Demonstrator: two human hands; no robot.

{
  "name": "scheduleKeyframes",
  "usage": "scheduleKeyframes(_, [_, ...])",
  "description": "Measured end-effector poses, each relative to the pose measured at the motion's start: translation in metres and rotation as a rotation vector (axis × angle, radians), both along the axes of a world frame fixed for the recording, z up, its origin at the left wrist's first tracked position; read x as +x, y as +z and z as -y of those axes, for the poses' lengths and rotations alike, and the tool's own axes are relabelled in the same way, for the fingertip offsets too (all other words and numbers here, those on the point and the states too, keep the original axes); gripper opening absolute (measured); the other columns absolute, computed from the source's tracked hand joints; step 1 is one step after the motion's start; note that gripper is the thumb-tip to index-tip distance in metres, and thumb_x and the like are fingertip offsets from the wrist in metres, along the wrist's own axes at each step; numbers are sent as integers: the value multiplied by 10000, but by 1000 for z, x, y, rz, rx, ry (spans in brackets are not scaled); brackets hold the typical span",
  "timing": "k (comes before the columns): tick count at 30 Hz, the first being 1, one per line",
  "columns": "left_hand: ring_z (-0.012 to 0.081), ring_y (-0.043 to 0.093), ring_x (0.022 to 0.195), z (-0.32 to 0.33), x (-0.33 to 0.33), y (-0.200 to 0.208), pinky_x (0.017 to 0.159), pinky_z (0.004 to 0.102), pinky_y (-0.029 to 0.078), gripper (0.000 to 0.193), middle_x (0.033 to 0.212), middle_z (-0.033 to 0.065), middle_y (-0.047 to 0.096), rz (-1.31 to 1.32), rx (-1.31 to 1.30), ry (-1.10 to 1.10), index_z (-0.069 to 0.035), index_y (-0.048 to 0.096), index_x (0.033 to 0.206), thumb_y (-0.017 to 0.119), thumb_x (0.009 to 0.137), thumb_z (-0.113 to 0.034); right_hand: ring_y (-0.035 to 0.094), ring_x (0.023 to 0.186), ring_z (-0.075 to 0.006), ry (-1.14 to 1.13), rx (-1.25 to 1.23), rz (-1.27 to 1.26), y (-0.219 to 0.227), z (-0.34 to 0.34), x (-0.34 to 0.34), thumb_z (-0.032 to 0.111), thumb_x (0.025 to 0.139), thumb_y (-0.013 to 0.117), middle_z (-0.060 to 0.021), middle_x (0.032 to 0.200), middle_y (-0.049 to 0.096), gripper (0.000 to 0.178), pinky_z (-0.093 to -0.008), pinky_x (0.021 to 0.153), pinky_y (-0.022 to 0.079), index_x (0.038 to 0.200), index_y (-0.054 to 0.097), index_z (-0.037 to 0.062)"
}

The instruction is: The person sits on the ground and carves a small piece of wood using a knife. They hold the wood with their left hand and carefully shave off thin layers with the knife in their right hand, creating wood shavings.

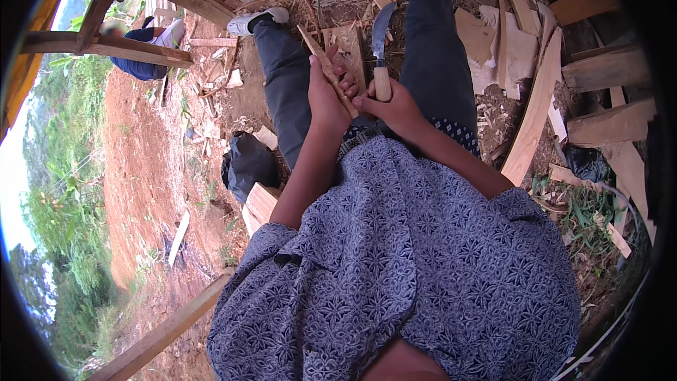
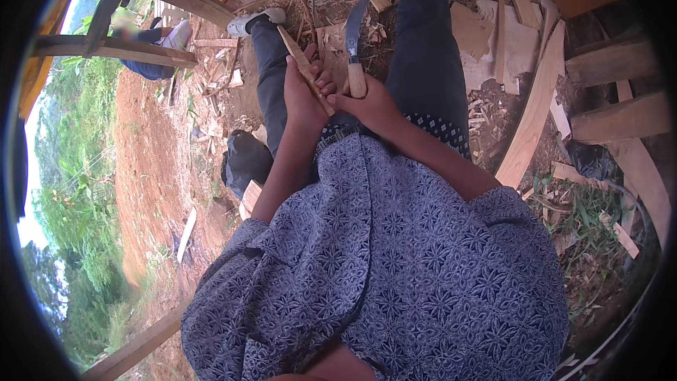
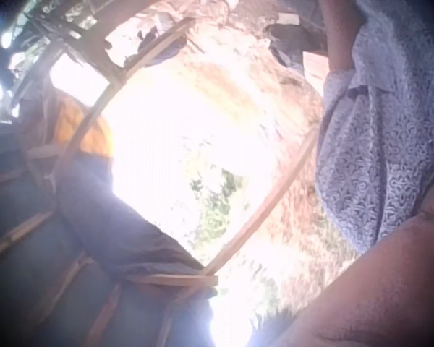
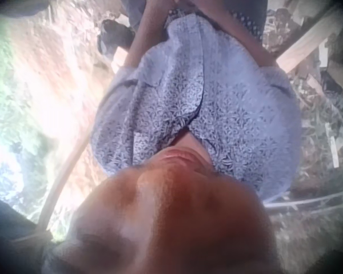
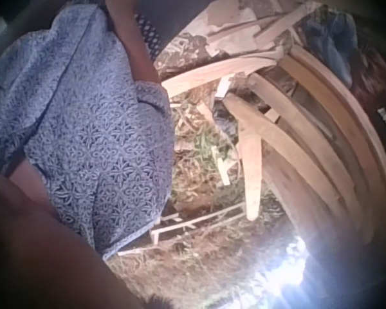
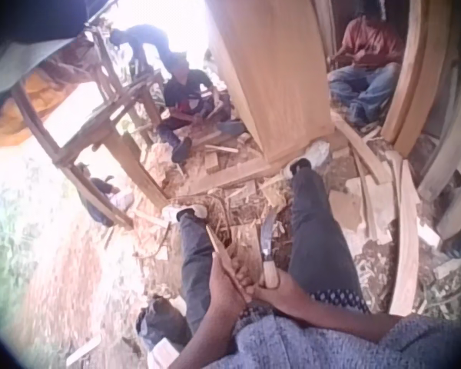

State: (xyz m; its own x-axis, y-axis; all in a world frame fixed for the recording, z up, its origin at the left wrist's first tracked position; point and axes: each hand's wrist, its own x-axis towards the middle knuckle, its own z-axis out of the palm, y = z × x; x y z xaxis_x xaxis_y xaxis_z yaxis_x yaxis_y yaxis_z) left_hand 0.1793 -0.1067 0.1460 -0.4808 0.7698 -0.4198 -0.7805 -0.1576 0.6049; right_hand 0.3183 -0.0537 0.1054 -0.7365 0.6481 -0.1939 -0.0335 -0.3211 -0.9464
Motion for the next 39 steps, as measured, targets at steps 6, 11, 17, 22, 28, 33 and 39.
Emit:
scheduleKeyframes(6, [123,391,564,11,-18,-15,476,284,355,822,742,-9,424,49,168,-1,-43,526,1291,222,991,-745,593,728,-66,61,-50,25,11,2,-3,142,875,809,11,801,596,285,-236,636,496,925,541,58])
scheduleKeyframes(11, [137,418,576,4,-8,-19,507,308,388,760,723,4,438,-209,-16,184,-52,561,1115,237,1000,-729,559,709,-39,77,159,98,10,3,-7,152,857,825,20,781,603,275,-224,624,468,898,574,49])
scheduleKeyframes(17, [158,390,579,-7,-10,-21,540,318,381,613,712,4,401,-144,-172,217,-84,507,987,320,1022,-667,562,711,-39,10,199,119,-9,-3,-14,137,860,816,20,777,613,260,-229,626,473,891,573,51])
scheduleKeyframes(22, [138,372,566,-8,-24,-31,480,285,326,564,702,-3,379,2,-102,197,-109,501,962,358,1020,-652,592,727,-77,14,84,103,-21,-7,-21,128,865,790,-8,798,620,248,-263,651,497,899,558,50])
scheduleKeyframes(28, [142,388,559,3,-62,-71,488,282,337,541,713,-5,429,188,-9,266,-132,526,946,377,1019,-647,664,832,-153,-18,-369,24,-26,-23,-22,30,906,723,-59,898,623,224,-293,752,558,975,512,57])
scheduleKeyframes(33, [89,455,617,-13,-74,-82,549,278,400,428,751,-37,496,-505,-338,180,-88,587,1038,527,1024,-511,672,855,-163,-75,-378,72,-30,-40,-30,62,923,708,-69,917,634,197,-301,775,561,1001,527,54])
scheduleKeyframes(39, [110,594,709,-34,-109,-112,673,288,494,273,798,39,630,-1064,-452,-118,-17,696,1030,742,926,-265,608,721,-84,37,-124,442,-38,-68,-40,292,961,683,-36,904,635,288,-265,663,514,1046,591,33])
